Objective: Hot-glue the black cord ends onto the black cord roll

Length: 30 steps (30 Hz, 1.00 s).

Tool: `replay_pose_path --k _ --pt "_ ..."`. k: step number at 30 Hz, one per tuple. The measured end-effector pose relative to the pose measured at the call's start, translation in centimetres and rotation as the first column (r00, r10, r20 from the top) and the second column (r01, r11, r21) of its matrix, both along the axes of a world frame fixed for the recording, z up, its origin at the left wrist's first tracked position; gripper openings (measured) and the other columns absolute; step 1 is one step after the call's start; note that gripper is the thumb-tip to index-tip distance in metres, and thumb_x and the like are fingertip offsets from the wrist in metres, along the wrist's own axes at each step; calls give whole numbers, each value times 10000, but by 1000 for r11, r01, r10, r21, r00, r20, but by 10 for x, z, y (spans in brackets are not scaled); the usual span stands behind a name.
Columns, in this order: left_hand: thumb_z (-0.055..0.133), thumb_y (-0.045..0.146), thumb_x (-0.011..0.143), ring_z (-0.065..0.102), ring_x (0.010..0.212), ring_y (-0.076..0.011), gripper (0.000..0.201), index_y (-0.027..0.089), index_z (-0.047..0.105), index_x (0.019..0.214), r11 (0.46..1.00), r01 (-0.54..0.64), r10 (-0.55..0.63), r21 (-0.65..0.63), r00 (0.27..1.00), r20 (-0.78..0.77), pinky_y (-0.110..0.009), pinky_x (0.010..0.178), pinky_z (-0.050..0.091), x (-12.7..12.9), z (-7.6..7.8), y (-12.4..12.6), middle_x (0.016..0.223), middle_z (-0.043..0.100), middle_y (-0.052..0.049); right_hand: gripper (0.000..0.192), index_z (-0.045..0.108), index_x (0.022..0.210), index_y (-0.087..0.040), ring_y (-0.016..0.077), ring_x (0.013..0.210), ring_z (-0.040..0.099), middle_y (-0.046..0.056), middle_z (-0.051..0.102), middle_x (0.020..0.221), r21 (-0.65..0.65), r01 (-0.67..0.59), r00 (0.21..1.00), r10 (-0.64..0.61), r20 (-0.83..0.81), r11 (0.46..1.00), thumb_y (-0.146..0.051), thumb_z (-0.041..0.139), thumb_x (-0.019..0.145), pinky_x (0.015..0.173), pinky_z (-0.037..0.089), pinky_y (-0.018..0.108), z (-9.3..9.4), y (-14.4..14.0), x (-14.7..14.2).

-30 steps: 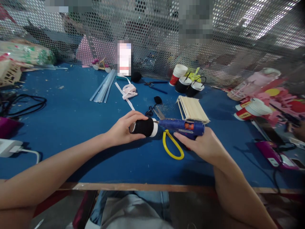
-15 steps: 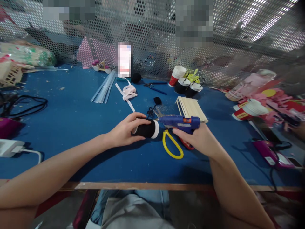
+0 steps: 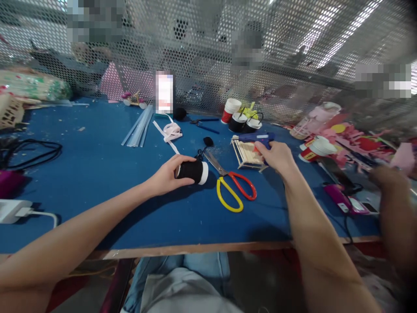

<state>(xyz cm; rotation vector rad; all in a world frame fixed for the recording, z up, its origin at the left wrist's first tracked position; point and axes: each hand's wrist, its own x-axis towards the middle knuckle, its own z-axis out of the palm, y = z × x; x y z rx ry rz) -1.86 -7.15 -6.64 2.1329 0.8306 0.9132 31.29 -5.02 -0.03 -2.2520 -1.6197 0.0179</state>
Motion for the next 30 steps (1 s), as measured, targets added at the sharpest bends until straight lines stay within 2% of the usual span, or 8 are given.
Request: replay_pose_path --k 5,8,12,14,16,20,25,30 --pt "646 301 759 538 1039 -217 475 208 478 1193 999 25 -25 -30 1000 -5 -368 883 453 0 3 -2 1158 509 -91 504 692 863 -80 343 887 611 226 658 890 -129 81 975 -51 217 988 -505 426 815 691 434 410 -10 11 3" --pt "601 346 797 551 1003 -210 408 208 500 1167 999 24 -23 -44 1000 16 -361 854 463 1 4 -4 1123 522 -88 447 692 934 -87 359 966 566 244 612 1017 13 97 951 -96 294 995 -457 478 804 710 427 431 -8 3 -10" --pt "584 348 814 554 1000 -202 372 206 512 1150 997 65 -62 -43 996 57 -341 844 464 2 7 -6 1110 528 -85 409 706 839 -136 265 861 602 157 663 890 125 -208 978 208 18 970 -456 451 841 738 442 382 -2 -20 -53" --pt "595 337 808 552 1008 -205 372 208 517 1148 994 98 -95 -38 993 63 -342 854 462 2 8 -8 1110 532 -86 475 705 830 -162 199 761 624 102 690 817 -1 -466 803 422 -421 885 -539 417 844 716 468 335 -5 -30 -79" --pt "604 323 801 548 1023 -213 367 207 523 1140 991 131 -128 -35 990 61 -357 874 457 3 10 -11 1110 540 -89 526 709 833 -179 187 795 631 89 700 863 -50 -621 550 390 -738 782 -603 397 826 724 483 322 -13 -36 -101" --pt "610 307 796 540 1060 -222 358 205 531 1130 977 207 -205 -56 978 44 -382 915 442 5 12 -15 1133 537 -99 509 716 858 -202 177 835 626 59 700 856 4 -678 292 275 -916 735 -625 442 789 765 481 311 -30 -37 -124" --pt "626 276 780 508 1117 -218 364 202 543 1126 951 297 -295 -86 955 34 -390 988 394 7 14 -20 1140 534 -93 307 695 897 -202 159 879 606 44 684 920 122 -623 150 272 -951 772 -447 651 718 819 463 301 -39 -37 -127" --pt "627 285 777 539 1064 -214 477 200 463 1217 938 271 -261 -216 962 74 -361 909 450 8 17 -23 1181 530 -95 212 657 730 -186 95 683 562 5 651 774 225 -469 184 344 -921 854 -395 678 698 683 459 245 -39 -40 -124"
